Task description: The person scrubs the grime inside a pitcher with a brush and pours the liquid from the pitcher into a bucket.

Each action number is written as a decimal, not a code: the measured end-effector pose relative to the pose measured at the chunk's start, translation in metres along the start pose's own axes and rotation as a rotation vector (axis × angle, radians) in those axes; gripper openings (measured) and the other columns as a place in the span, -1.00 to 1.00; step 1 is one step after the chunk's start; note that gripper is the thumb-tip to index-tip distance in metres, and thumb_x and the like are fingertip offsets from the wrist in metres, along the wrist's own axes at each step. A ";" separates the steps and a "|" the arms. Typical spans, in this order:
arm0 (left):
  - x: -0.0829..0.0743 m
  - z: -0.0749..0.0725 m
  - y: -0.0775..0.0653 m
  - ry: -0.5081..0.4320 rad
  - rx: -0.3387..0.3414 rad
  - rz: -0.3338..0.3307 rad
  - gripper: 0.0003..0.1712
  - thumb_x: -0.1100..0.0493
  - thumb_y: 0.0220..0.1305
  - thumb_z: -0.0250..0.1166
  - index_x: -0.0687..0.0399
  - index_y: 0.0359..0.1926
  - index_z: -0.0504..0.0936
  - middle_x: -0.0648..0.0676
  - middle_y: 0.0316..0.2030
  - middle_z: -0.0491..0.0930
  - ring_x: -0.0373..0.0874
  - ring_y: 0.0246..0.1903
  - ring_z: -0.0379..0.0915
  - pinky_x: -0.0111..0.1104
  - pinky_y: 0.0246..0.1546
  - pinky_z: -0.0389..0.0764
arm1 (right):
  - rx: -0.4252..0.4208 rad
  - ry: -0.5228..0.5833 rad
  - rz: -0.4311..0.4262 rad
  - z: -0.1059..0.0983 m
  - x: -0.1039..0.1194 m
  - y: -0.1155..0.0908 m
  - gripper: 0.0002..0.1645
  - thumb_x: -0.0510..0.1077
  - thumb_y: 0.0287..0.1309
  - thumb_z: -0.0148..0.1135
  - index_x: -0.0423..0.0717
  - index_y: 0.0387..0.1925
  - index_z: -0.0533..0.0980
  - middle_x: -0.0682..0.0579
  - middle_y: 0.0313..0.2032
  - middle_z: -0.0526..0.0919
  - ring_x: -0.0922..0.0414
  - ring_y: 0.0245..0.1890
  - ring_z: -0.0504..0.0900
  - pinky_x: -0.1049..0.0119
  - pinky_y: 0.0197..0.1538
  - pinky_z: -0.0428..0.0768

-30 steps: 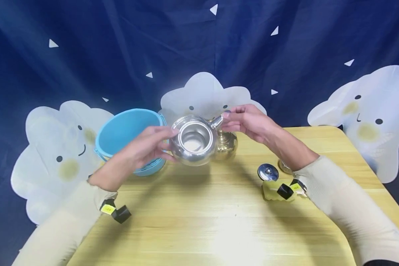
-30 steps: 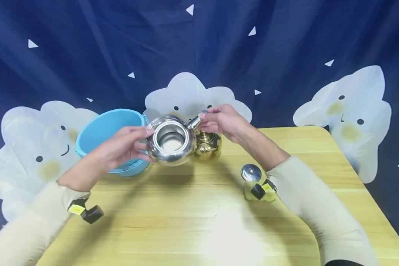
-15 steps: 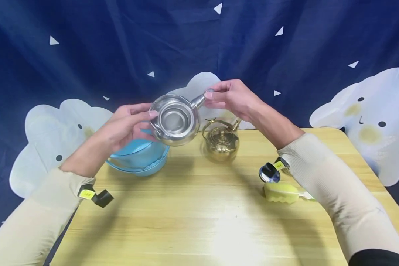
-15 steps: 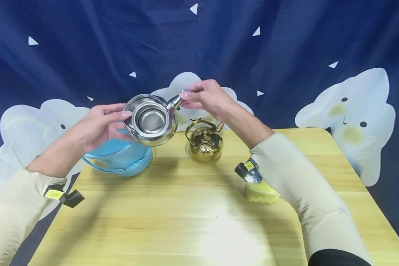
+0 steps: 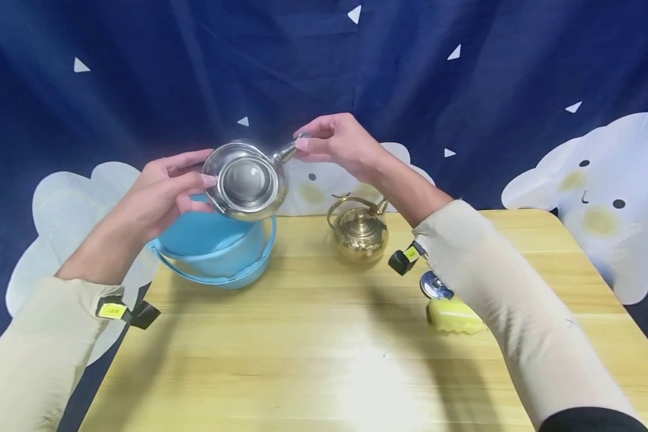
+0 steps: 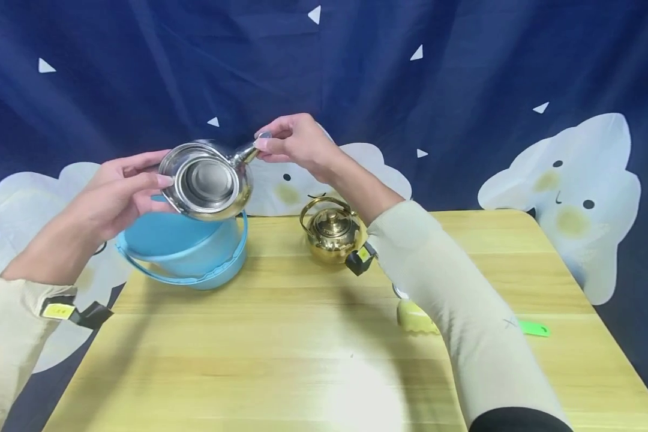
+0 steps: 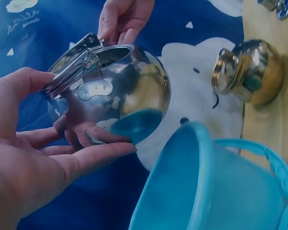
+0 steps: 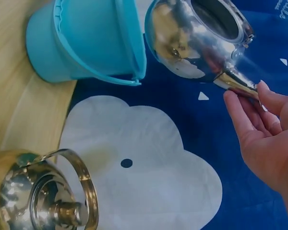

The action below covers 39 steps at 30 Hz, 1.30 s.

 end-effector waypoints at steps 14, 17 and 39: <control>0.007 -0.029 -0.002 0.137 -0.029 0.013 -0.15 0.61 0.21 0.03 0.05 0.50 0.26 0.10 0.28 0.38 -0.06 0.11 0.50 -0.32 -0.14 0.78 | 0.033 -0.401 -0.124 0.021 0.007 0.007 -0.77 -0.16 0.23 0.47 -0.12 -0.09 0.72 0.00 -0.20 0.83 0.13 -0.08 0.80 0.28 0.08 0.71; 0.009 -0.031 -0.003 0.167 -0.023 0.009 -0.08 0.64 0.14 0.01 -0.02 0.50 0.24 0.10 0.31 0.33 -0.04 0.11 0.44 -0.43 -0.18 0.71 | 0.040 -0.471 -0.127 0.024 0.006 0.007 -0.80 -0.12 0.22 0.48 -0.04 -0.12 0.74 0.04 -0.18 0.84 0.18 -0.08 0.78 0.28 0.07 0.68; 0.025 -0.053 -0.011 0.597 0.012 -0.016 0.16 0.56 0.13 0.33 -0.25 0.60 0.05 0.00 0.66 -0.02 0.37 0.59 -0.02 -0.46 0.32 0.50 | 0.044 -0.791 -0.281 0.052 -0.007 0.008 -0.73 -0.08 0.22 0.48 -0.07 -0.06 0.76 0.04 -0.15 0.85 0.20 -0.12 0.79 0.43 -0.04 0.70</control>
Point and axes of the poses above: each hand's wrist, its own y-axis towards the middle knuckle, its own z-axis out of the palm, x = y × z, the point moved 7 cm from there along y, towards the middle knuckle
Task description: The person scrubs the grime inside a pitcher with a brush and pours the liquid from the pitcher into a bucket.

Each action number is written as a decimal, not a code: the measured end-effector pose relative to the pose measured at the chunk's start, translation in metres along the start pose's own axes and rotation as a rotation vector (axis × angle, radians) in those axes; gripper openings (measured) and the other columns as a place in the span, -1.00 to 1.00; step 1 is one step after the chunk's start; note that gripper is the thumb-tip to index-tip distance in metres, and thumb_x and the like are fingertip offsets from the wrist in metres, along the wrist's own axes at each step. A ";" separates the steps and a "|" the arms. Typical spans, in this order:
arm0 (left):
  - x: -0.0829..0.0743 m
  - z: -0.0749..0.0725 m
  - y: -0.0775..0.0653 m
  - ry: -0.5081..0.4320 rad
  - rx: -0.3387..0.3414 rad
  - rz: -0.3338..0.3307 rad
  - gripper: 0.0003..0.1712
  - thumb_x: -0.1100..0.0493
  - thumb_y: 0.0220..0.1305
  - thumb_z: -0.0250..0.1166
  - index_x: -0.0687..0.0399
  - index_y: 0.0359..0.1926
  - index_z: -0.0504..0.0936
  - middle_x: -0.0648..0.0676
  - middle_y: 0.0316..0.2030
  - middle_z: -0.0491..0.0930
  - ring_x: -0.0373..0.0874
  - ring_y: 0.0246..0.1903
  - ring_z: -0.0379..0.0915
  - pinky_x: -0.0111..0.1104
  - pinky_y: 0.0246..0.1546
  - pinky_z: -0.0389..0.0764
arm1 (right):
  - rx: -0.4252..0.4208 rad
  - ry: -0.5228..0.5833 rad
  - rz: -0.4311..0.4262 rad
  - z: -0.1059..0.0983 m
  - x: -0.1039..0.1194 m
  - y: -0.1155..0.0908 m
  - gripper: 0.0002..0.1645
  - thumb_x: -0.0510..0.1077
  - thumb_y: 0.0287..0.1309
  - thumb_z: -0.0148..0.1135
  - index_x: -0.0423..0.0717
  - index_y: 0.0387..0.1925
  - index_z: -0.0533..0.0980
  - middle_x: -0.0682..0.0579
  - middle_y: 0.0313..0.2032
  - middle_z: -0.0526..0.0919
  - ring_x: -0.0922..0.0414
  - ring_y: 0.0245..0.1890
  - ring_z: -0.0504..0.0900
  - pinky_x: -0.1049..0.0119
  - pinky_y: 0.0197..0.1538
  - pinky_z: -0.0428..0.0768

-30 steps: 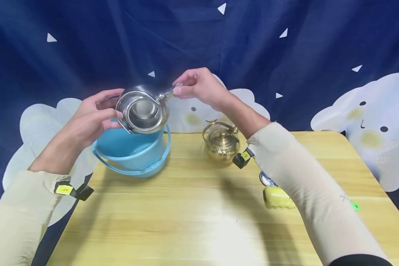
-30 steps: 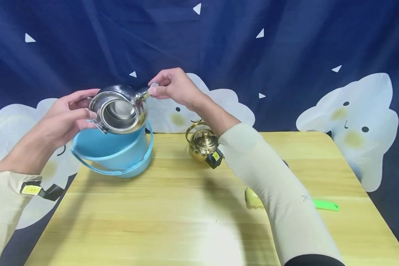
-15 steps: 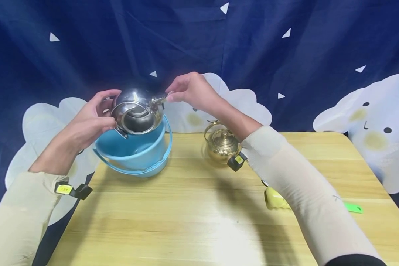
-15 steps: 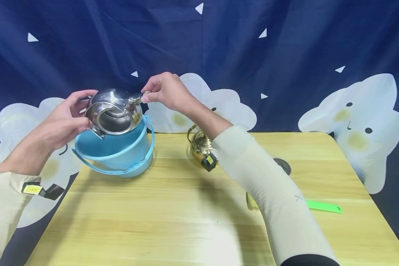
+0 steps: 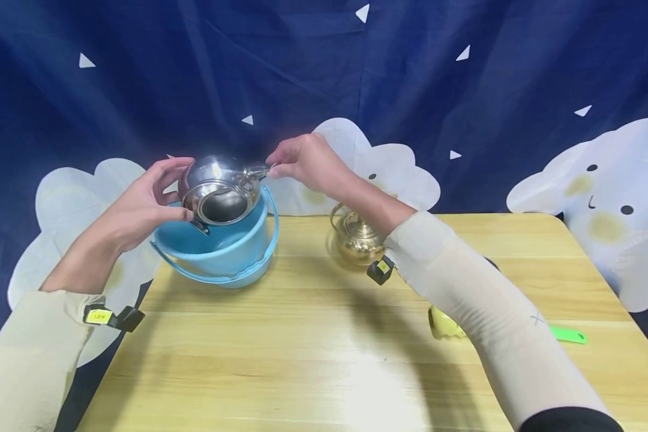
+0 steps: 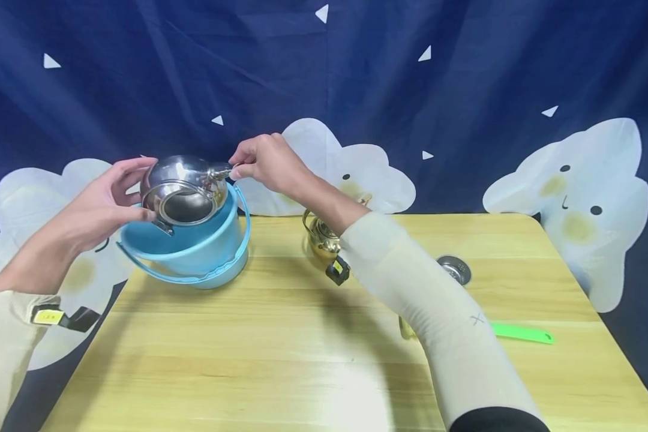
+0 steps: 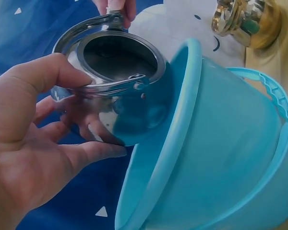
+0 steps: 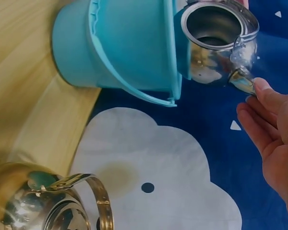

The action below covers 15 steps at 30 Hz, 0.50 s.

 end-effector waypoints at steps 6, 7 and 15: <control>0.004 0.000 0.000 0.010 0.004 0.016 0.17 0.55 0.12 0.38 -0.23 0.61 0.05 -0.01 0.67 -0.03 0.36 0.60 -0.05 -0.49 0.28 0.51 | -0.006 -0.010 -0.048 0.004 0.001 -0.003 -0.72 -0.12 0.23 0.46 -0.12 -0.04 0.75 0.00 -0.09 0.85 0.17 -0.05 0.80 0.40 0.06 0.70; 0.004 0.000 0.000 0.010 0.001 0.023 0.17 0.55 0.12 0.39 -0.22 0.60 0.06 0.00 0.67 -0.02 0.36 0.60 -0.04 -0.52 0.26 0.52 | -0.012 -0.015 -0.061 0.005 0.001 -0.003 -0.73 -0.13 0.23 0.46 -0.12 -0.06 0.76 0.00 -0.09 0.84 0.18 -0.07 0.80 0.41 0.05 0.70; 0.005 0.005 -0.002 -0.026 -0.040 0.064 0.16 0.60 0.07 0.38 -0.15 0.59 0.10 0.06 0.65 0.04 0.36 0.58 0.01 -0.73 0.05 0.54 | -0.043 -0.055 -0.117 0.008 0.003 -0.010 -0.78 -0.14 0.24 0.45 -0.10 -0.10 0.76 0.01 -0.11 0.85 0.18 -0.11 0.81 0.43 0.01 0.70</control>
Point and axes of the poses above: each hand's wrist, its own y-axis towards the middle knuckle, its own z-axis out of the palm, x = y × z, the point moved 7 cm from there along y, towards the middle knuckle
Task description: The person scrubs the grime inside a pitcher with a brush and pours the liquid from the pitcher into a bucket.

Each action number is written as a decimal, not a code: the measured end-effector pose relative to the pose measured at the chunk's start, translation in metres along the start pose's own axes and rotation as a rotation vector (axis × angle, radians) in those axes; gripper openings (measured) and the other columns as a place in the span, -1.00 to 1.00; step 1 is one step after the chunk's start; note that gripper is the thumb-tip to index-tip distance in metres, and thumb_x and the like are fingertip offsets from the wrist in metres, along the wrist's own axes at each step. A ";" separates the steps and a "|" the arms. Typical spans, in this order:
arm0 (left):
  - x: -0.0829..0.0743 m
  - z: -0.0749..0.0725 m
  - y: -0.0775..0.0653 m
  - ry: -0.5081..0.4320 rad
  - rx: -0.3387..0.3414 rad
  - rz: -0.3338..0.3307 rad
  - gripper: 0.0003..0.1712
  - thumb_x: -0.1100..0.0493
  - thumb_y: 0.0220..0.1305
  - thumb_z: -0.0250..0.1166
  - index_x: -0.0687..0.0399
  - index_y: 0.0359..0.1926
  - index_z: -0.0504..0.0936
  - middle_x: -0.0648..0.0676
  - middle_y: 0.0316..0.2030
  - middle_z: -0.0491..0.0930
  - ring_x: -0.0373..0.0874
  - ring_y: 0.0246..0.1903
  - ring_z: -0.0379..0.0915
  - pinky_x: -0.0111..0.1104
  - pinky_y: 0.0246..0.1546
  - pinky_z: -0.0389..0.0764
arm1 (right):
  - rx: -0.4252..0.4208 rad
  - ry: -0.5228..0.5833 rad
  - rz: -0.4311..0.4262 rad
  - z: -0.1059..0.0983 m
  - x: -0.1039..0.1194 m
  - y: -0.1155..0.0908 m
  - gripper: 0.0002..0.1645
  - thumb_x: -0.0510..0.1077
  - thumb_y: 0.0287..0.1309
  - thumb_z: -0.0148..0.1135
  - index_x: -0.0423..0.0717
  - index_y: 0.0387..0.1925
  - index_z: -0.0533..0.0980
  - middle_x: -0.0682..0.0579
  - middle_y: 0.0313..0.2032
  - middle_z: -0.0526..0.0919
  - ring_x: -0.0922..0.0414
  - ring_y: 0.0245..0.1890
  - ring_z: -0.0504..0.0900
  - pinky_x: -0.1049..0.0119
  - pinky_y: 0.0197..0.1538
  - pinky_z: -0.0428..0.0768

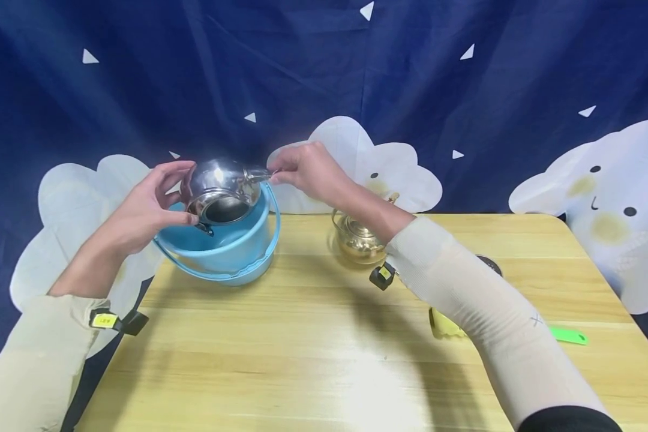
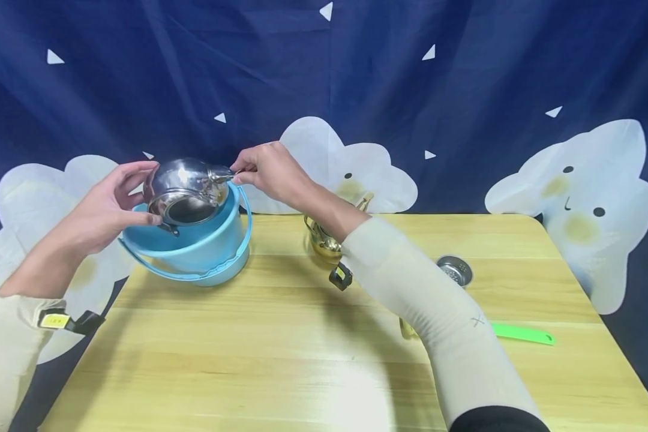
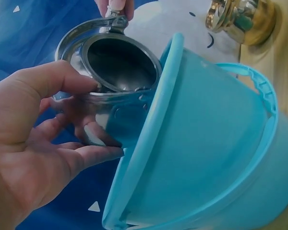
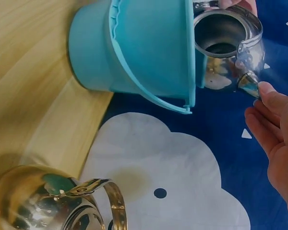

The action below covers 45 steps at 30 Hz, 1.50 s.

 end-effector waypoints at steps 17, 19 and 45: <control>0.003 0.008 -0.009 0.048 -0.075 0.027 0.15 0.60 0.06 0.37 -0.15 0.58 0.12 0.06 0.64 0.09 0.19 0.60 0.07 -0.69 0.08 0.55 | -0.016 -0.007 -0.039 0.006 0.000 -0.010 -0.78 -0.16 0.20 0.47 -0.13 -0.12 0.76 -0.04 -0.12 0.85 0.12 -0.11 0.84 0.46 -0.03 0.72; 0.004 0.008 -0.010 0.063 -0.084 0.021 0.15 0.60 0.06 0.37 -0.16 0.58 0.12 0.04 0.64 0.10 0.16 0.61 0.06 -0.60 0.18 0.56 | -0.022 -0.006 -0.044 0.007 0.000 -0.011 -0.78 -0.16 0.20 0.47 -0.13 -0.12 0.76 -0.04 -0.13 0.85 0.11 -0.11 0.84 0.46 -0.04 0.73; 0.012 0.015 -0.020 0.118 -0.204 0.064 0.20 0.63 -0.02 0.36 -0.17 0.58 0.14 0.04 0.58 0.18 0.05 0.61 0.08 -0.59 0.28 0.47 | -0.067 -0.061 -0.149 0.013 0.001 -0.017 -0.80 -0.18 0.17 0.49 -0.15 -0.16 0.78 -0.04 -0.17 0.85 0.11 -0.19 0.85 0.48 -0.10 0.72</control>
Point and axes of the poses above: each hand's wrist, its own y-axis towards the middle knuckle, its own z-axis out of the palm, x = y × z, the point moved 7 cm from there along y, towards the middle knuckle
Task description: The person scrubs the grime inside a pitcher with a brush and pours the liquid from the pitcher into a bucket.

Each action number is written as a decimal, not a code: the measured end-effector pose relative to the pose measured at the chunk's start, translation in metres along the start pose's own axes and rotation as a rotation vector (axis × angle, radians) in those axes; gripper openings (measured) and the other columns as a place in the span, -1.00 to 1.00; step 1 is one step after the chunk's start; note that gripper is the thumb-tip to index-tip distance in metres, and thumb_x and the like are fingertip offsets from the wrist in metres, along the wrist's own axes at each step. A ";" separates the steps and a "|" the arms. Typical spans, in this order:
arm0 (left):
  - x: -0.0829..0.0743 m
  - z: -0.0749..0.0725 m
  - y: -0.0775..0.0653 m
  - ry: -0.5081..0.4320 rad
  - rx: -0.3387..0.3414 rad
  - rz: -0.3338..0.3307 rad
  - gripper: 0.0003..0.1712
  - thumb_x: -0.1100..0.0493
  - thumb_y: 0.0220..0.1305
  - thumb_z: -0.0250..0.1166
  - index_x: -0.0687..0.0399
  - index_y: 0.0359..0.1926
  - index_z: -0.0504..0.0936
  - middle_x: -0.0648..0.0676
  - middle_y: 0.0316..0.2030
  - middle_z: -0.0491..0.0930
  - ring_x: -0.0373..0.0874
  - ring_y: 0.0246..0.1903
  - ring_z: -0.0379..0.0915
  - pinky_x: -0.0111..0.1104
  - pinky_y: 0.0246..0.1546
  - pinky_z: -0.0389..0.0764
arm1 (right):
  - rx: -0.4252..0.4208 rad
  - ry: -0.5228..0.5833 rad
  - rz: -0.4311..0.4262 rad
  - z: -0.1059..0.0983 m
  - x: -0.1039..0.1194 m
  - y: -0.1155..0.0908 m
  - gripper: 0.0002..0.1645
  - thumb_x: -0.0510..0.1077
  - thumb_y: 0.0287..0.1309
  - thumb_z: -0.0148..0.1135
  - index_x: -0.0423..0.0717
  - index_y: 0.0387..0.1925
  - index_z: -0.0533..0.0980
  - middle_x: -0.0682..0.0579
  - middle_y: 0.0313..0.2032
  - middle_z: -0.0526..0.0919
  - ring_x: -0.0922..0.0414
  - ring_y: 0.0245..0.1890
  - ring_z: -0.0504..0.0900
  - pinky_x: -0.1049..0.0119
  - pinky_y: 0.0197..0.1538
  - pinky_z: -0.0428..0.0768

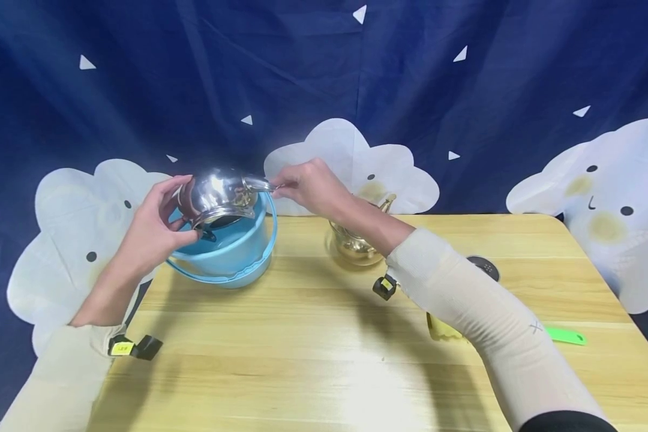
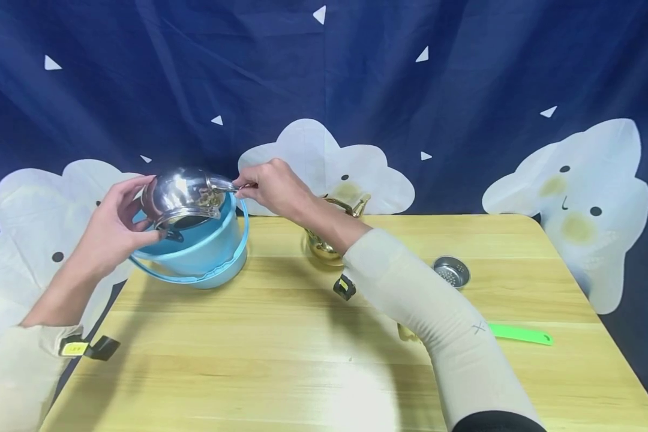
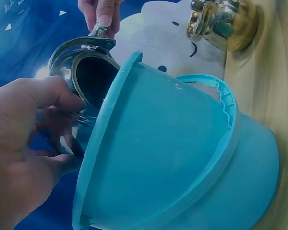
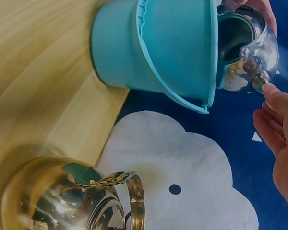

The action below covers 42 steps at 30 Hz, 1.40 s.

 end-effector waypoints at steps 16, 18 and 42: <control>-0.006 0.002 -0.008 0.015 -0.076 0.131 0.22 0.66 -0.09 0.40 -0.14 0.56 0.20 0.02 0.55 0.15 0.11 0.60 0.09 -0.61 0.24 0.48 | -0.017 -0.025 -0.076 -0.007 0.010 0.001 -0.80 -0.19 0.17 0.49 -0.15 -0.16 0.77 -0.03 -0.15 0.85 0.10 -0.12 0.85 0.44 0.00 0.73; -0.007 0.001 -0.008 0.023 -0.086 0.147 0.22 0.66 -0.10 0.40 -0.13 0.56 0.20 0.02 0.54 0.17 0.10 0.60 0.11 -0.62 0.24 0.48 | -0.021 -0.028 -0.087 -0.007 0.010 0.001 -0.81 -0.20 0.17 0.48 -0.16 -0.16 0.77 -0.04 -0.15 0.85 0.09 -0.12 0.85 0.43 0.01 0.73; -0.015 0.000 -0.017 0.009 -0.172 0.246 0.23 0.73 -0.16 0.36 -0.06 0.54 0.24 0.03 0.56 0.19 0.09 0.56 0.18 -0.62 0.25 0.48 | -0.083 -0.052 -0.187 -0.011 0.024 -0.002 -0.79 -0.27 0.21 0.43 -0.27 -0.12 0.72 -0.13 -0.11 0.83 0.03 -0.05 0.82 0.39 0.12 0.71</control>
Point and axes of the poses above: each hand's wrist, its own y-axis towards the middle knuckle, its own z-axis out of the palm, x = y × z, the point moved 7 cm from there along y, towards the middle knuckle
